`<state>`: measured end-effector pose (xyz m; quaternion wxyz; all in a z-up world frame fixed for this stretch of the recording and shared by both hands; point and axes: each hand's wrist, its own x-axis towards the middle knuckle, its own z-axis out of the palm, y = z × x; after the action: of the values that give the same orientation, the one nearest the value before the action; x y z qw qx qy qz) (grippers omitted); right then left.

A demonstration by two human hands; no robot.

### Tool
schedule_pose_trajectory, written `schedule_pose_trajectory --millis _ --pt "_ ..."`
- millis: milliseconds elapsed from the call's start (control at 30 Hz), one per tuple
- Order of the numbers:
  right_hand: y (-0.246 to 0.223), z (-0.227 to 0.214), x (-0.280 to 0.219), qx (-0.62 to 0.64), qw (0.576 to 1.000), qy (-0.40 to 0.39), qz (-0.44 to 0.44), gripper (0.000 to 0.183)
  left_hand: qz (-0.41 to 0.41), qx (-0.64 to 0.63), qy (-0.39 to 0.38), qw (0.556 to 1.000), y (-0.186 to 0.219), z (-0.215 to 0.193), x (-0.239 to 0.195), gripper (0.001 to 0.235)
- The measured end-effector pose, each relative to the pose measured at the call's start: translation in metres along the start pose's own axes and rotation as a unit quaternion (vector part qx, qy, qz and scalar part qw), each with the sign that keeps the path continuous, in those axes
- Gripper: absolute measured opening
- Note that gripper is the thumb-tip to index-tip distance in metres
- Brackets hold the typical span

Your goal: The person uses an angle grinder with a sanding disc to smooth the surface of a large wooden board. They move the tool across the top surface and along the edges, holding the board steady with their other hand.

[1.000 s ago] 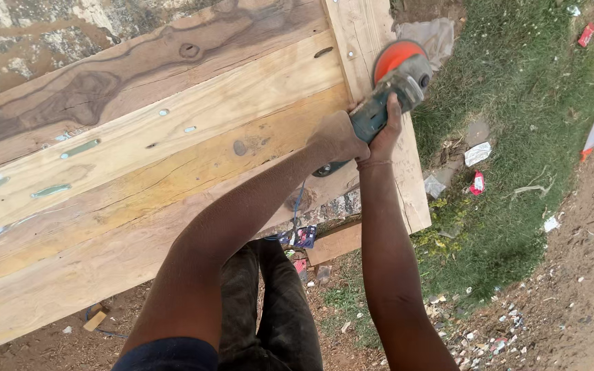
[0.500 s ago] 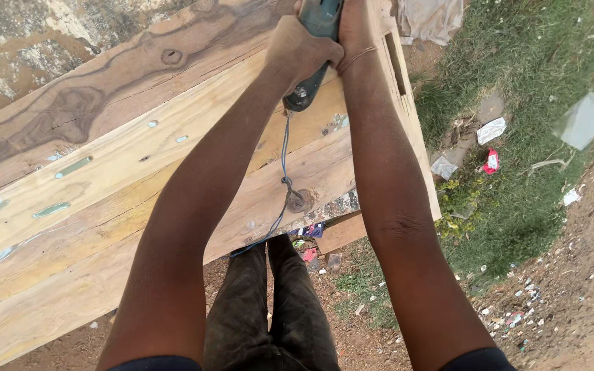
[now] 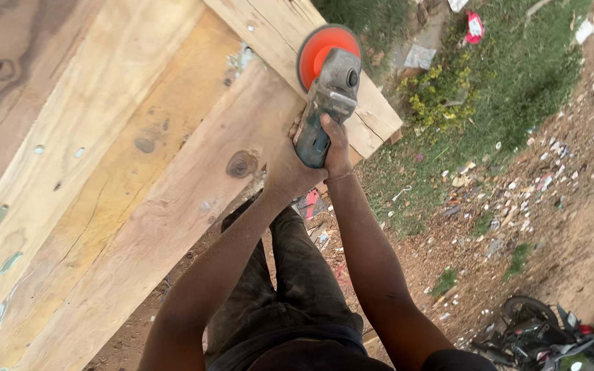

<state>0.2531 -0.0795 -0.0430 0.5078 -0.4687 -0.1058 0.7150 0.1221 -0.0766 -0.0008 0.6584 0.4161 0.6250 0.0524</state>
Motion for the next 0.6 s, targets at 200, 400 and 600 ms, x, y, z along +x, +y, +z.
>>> schedule_pose_trajectory --millis 200,400,600 --pt "0.013 -0.086 -0.098 0.048 0.995 0.086 -0.026 0.056 0.015 0.089 -0.052 0.995 -0.040 0.103 -0.034 0.091" --pt "0.036 -0.145 -0.186 0.151 0.972 0.176 -0.032 0.055 0.038 0.165 -0.141 0.975 -0.059 0.166 -0.073 0.085" --pt "0.038 -0.154 -0.241 0.166 0.954 0.245 -0.044 0.052 0.080 0.241 -0.158 0.954 -0.064 0.180 -0.111 0.077"
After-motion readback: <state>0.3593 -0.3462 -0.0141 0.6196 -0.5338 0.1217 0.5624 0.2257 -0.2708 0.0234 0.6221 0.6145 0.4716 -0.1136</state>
